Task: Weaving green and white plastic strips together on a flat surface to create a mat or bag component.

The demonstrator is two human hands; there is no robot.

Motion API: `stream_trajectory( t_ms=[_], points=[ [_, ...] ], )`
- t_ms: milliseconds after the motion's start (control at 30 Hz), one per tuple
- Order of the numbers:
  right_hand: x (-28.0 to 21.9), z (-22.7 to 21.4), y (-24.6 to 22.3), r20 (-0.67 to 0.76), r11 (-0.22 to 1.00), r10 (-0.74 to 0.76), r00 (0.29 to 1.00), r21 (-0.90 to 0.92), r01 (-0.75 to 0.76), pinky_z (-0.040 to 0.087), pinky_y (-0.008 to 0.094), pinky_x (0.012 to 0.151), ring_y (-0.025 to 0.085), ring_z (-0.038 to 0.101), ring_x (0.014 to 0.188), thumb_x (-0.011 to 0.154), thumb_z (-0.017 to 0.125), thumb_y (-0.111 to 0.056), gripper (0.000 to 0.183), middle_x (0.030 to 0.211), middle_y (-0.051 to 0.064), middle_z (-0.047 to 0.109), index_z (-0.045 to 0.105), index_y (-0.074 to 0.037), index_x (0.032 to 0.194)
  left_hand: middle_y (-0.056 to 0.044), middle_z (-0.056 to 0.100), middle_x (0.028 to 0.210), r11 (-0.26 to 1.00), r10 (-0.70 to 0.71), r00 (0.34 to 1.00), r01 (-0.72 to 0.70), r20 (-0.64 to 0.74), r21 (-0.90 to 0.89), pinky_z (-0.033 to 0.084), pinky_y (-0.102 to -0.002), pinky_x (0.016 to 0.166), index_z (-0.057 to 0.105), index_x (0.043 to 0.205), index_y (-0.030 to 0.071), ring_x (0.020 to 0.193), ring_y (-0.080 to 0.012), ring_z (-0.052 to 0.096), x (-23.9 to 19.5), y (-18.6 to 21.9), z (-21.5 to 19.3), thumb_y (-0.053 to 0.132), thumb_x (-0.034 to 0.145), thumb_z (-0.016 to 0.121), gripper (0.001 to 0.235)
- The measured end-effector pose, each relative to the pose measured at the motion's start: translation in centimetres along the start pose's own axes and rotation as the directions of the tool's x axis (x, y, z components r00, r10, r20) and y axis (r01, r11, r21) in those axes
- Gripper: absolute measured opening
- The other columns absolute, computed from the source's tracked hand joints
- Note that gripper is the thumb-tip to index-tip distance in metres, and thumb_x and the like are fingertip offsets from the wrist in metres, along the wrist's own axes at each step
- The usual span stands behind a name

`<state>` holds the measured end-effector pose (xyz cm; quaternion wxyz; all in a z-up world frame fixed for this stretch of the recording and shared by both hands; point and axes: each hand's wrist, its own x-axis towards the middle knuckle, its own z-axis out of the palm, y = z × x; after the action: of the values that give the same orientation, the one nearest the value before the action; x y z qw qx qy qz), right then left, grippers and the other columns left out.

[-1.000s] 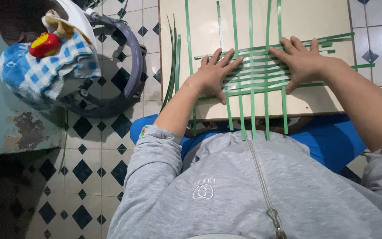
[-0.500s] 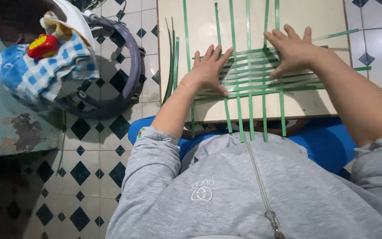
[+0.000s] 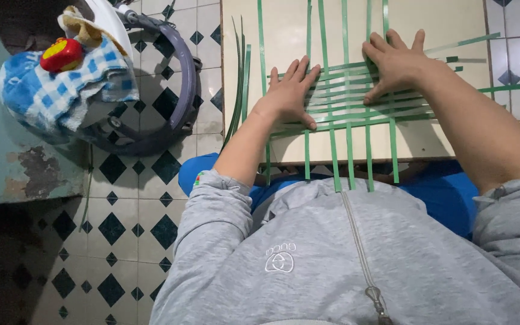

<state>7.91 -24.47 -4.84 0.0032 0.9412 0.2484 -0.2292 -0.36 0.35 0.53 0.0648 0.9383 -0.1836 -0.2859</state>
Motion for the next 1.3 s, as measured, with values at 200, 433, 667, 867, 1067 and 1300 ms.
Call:
stream_trajectory(
  t_ms=[200, 433, 667, 867, 1067, 1300],
  points=[
    [-1.2, 0.0, 0.2, 0.035, 0.999, -0.025, 0.999, -0.021, 0.025, -0.007, 0.068, 0.11, 0.031, -0.009, 0.15, 0.053, 0.083, -0.057, 0.13, 0.164, 0.006, -0.006, 0.004, -0.034, 0.154, -0.011, -0.018, 0.163, 0.999, -0.003, 0.991, -0.004, 0.131, 0.052, -0.01, -0.062, 0.114, -0.014, 0.154, 0.03, 0.147, -0.0333, -0.02, -0.3, -0.9, -0.4, 0.049, 0.064, 0.093, 0.141],
    [-2.0, -0.7, -1.0, 0.103, 0.999, 0.033, 0.994, -0.004, -0.032, -0.001, 0.066, 0.112, 0.032, -0.01, 0.15, 0.057, 0.086, -0.051, 0.129, 0.164, 0.004, -0.01, 0.003, -0.031, 0.154, -0.019, -0.014, 0.162, 0.998, 0.006, 0.999, -0.009, 0.054, 0.058, -0.006, -0.061, 0.115, -0.013, 0.154, 0.028, 0.149, -0.035, -0.015, -1.1, 0.4, -0.2, 0.046, 0.069, 0.093, 0.136],
    [-2.0, -0.8, -1.0, 0.119, 0.999, 0.015, 0.993, 0.038, -0.02, -0.003, 0.068, 0.111, 0.035, -0.012, 0.149, 0.057, 0.087, -0.05, 0.131, 0.164, 0.005, -0.01, 0.002, -0.03, 0.154, -0.018, -0.015, 0.162, 0.999, 0.003, 0.999, -0.005, 0.04, 0.037, -0.006, -0.062, 0.115, -0.013, 0.154, 0.027, 0.149, -0.0333, -0.016, -0.3, -0.1, 0.9, 0.051, 0.069, 0.093, 0.138],
    [-1.9, -0.6, -1.1, 0.107, 0.999, 0.025, 0.994, 0.039, -0.029, -0.004, 0.066, 0.112, 0.033, -0.013, 0.15, 0.057, 0.088, -0.047, 0.132, 0.164, 0.003, -0.012, 0.001, -0.03, 0.154, -0.019, -0.014, 0.162, 0.999, 0.002, 1.0, -0.002, 0.0, 0.032, -0.006, -0.063, 0.114, -0.013, 0.154, 0.026, 0.148, -0.0351, -0.016, -0.2, -0.2, 1.4, 0.053, 0.069, 0.093, 0.139],
    [-1.8, -0.7, -0.4, 0.097, 0.999, 0.025, 0.995, -0.026, -0.023, -0.003, 0.067, 0.111, 0.033, -0.009, 0.15, 0.055, 0.087, -0.054, 0.134, 0.164, 0.003, -0.009, 0.0, -0.032, 0.154, -0.019, -0.015, 0.162, 0.999, -0.001, 1.0, 0.001, 0.02, 0.037, -0.008, -0.063, 0.113, -0.012, 0.154, 0.025, 0.148, -0.0354, -0.018, -0.9, 0.3, 0.6, 0.052, 0.069, 0.092, 0.137],
    [-6.0, -1.2, 1.8, -0.182, 0.999, 0.025, 0.983, 0.041, -0.018, 0.004, 0.066, 0.109, 0.035, 0.02, 0.142, 0.07, 0.073, -0.04, 0.096, 0.156, 0.014, 0.023, 0.025, -0.023, 0.151, -0.013, -0.02, 0.16, 0.995, -0.057, 0.998, 0.057, 0.005, 0.085, -0.008, -0.065, 0.113, -0.008, 0.157, 0.024, 0.143, -0.0362, -0.024, -2.2, 1.4, -0.3, 0.059, 0.072, 0.085, 0.131]
  ],
)
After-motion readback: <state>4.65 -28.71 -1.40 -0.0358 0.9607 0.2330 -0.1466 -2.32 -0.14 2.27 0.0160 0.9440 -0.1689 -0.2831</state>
